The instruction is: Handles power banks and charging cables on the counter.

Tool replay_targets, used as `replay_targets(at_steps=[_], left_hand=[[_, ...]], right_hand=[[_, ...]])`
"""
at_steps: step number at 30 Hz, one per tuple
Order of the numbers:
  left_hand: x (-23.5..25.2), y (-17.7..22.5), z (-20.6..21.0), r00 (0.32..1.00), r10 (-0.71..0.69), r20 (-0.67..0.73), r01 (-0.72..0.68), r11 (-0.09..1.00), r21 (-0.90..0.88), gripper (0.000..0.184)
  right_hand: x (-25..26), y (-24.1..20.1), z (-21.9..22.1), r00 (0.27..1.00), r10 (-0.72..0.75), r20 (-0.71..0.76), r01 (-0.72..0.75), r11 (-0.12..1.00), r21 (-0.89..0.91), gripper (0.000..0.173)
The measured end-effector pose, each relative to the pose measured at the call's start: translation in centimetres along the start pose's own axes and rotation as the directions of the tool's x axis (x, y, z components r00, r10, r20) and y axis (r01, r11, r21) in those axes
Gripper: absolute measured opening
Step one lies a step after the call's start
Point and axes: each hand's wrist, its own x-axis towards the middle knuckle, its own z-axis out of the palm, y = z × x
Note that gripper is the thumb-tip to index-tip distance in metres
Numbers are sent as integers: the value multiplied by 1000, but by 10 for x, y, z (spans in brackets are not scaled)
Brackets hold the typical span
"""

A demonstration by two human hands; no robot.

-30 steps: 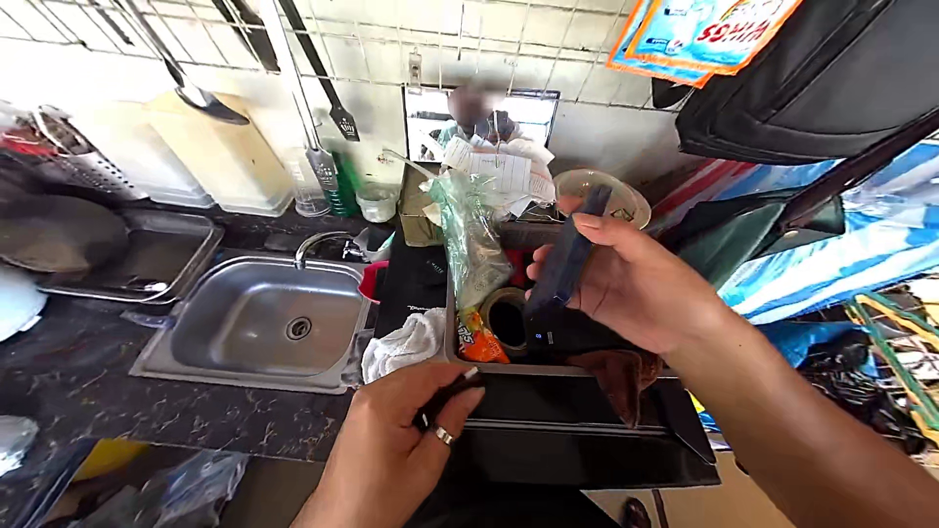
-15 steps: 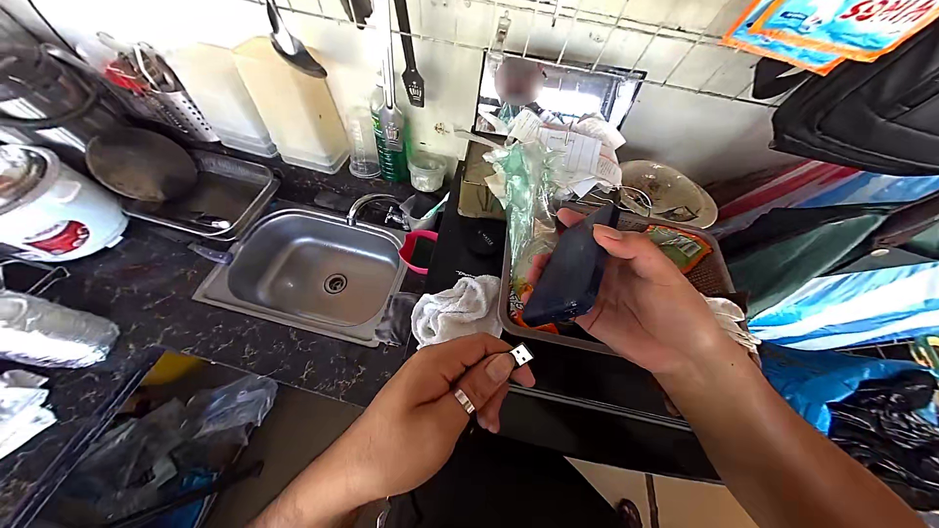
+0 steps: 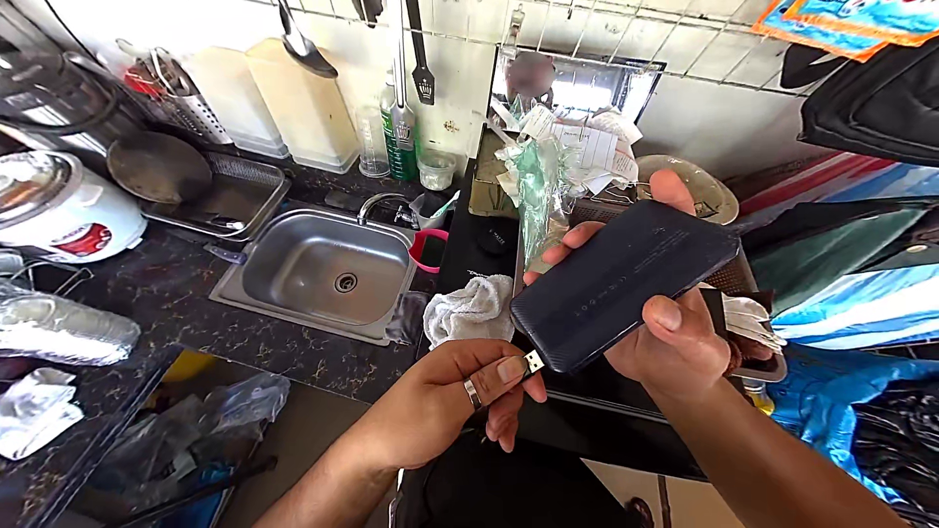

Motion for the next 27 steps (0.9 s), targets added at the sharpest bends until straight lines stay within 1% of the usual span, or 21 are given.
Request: replay_targets(at_steps=[3, 5, 7, 8, 12, 15, 17, 23, 27], left_hand=[[1, 1, 2, 1000, -25, 6, 25, 1000, 11, 29], [1, 1, 1, 999, -35, -3, 35, 999, 2, 29], [2, 0, 1, 999, -39, -17, 39, 999, -6, 29], [2, 0, 1, 999, -35, -26, 34, 999, -10, 29], [1, 4, 2, 997, -36, -74, 34, 999, -38, 29], [1, 6, 5, 994, -56, -95, 50, 997, -64, 29], [1, 7, 5, 993, -61, -101, 55, 997, -63, 30], [-2, 8, 6, 990, -103, -93, 95, 992, -83, 30], [-3, 7, 8, 989, -111, -97, 103, 991, -89, 30]], right_hand=[[2, -1, -4, 999, -5, 35, 5, 1000, -8, 87], [4, -3, -8, 998, -12, 60, 16, 998, -61, 90], [4, -4, -10, 998, -12, 65, 18, 995, -98, 92], [4, -4, -10, 999, -2, 50, 7, 996, -89, 90], [2, -1, -6, 986, 156, -58, -153, 987, 48, 78], [1, 3, -7, 973, 215, -81, -208, 974, 89, 76], [1, 6, -10, 979, 196, -59, -190, 977, 95, 78], [7, 6, -13, 997, 79, 22, -79, 997, -4, 90], [6, 7, -14, 996, 72, 44, -73, 997, 31, 92]])
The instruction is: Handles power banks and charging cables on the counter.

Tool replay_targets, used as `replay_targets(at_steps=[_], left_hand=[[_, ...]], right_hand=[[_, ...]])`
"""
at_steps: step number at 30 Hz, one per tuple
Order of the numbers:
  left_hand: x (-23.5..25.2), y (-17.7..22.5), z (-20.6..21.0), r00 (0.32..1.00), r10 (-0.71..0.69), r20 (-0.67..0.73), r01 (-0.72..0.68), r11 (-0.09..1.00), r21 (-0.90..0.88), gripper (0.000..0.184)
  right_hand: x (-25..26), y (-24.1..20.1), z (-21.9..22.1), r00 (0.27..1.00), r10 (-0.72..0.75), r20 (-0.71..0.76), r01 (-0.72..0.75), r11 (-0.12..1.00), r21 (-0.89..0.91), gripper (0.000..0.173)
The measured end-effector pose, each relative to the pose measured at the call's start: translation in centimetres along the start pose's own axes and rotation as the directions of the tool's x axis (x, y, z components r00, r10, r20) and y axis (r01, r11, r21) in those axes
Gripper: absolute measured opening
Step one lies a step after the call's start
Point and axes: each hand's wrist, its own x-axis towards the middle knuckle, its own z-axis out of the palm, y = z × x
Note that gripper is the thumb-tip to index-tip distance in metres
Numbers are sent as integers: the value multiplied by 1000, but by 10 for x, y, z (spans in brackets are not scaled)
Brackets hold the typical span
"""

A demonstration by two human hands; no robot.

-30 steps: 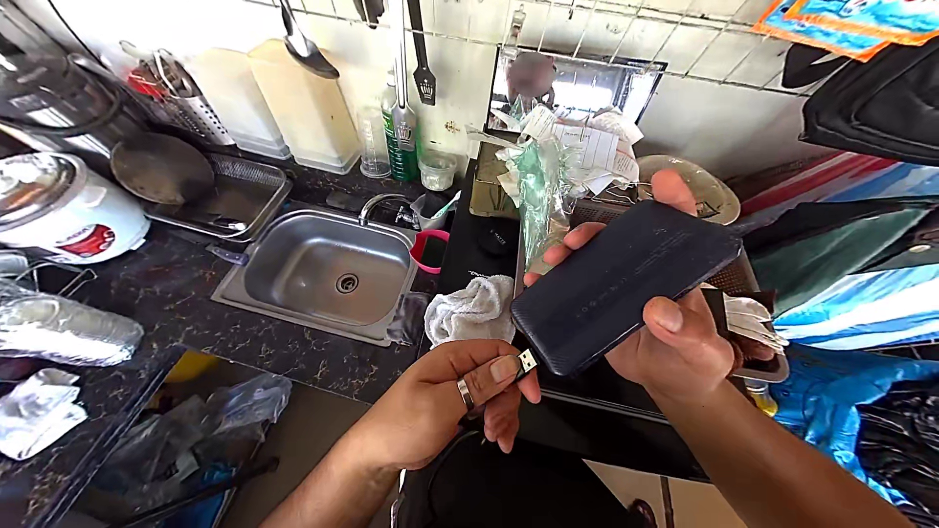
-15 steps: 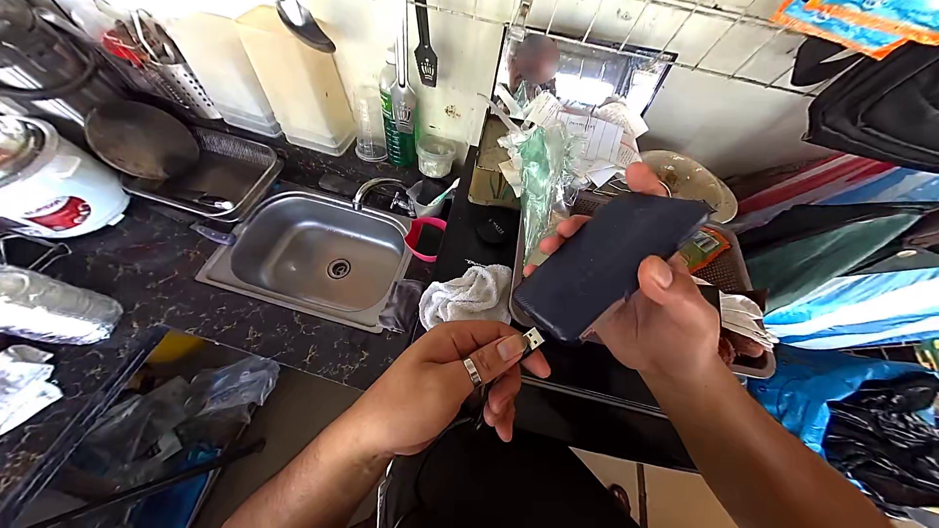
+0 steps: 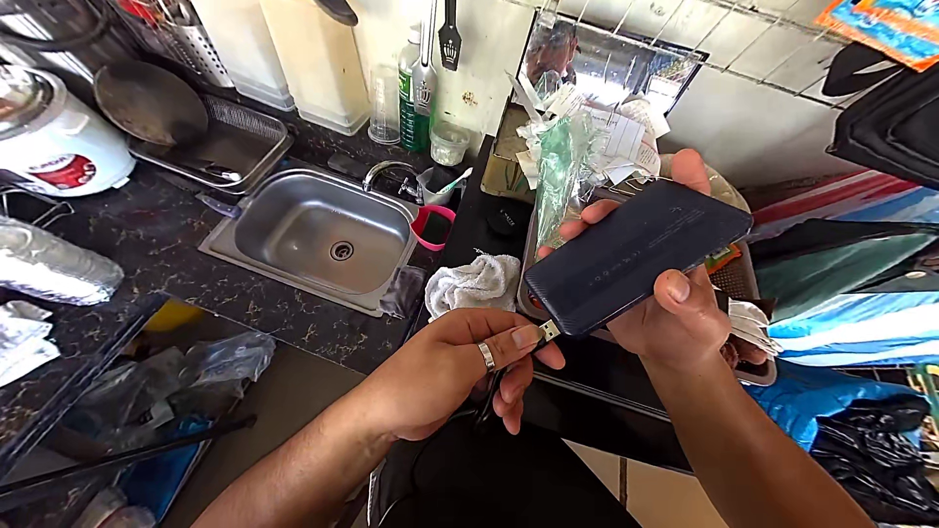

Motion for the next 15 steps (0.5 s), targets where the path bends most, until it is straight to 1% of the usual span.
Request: replay_targets(at_steps=[4, 9, 11, 12, 13, 15], left_hand=[[-2, 0, 3, 999, -1, -53, 4, 998, 55, 30], [-4, -2, 6, 990, -15, -141, 26, 997, 75, 29], [-4, -5, 4, 988, 22, -150, -6, 994, 106, 29], [-4, -6, 3, 988, 64, -144, -39, 984, 171, 28], [-5, -7, 3, 984, 115, -135, -74, 959, 273, 28], [-6, -8, 6, 960, 233, -156, -122, 849, 514, 27]], right_hand=[[-4, 2, -2, 1000, -17, 0, 17, 1000, -15, 91], [-5, -2, -3, 992, -111, 64, 119, 983, -138, 94], [-6, -3, -1, 992, -119, 44, 125, 977, -176, 91], [-7, -3, 2, 995, -104, 5, 103, 976, -191, 88], [-8, -4, 5, 996, -72, -44, 61, 976, -210, 85], [-11, -7, 13, 984, 22, -175, -62, 971, -230, 79]])
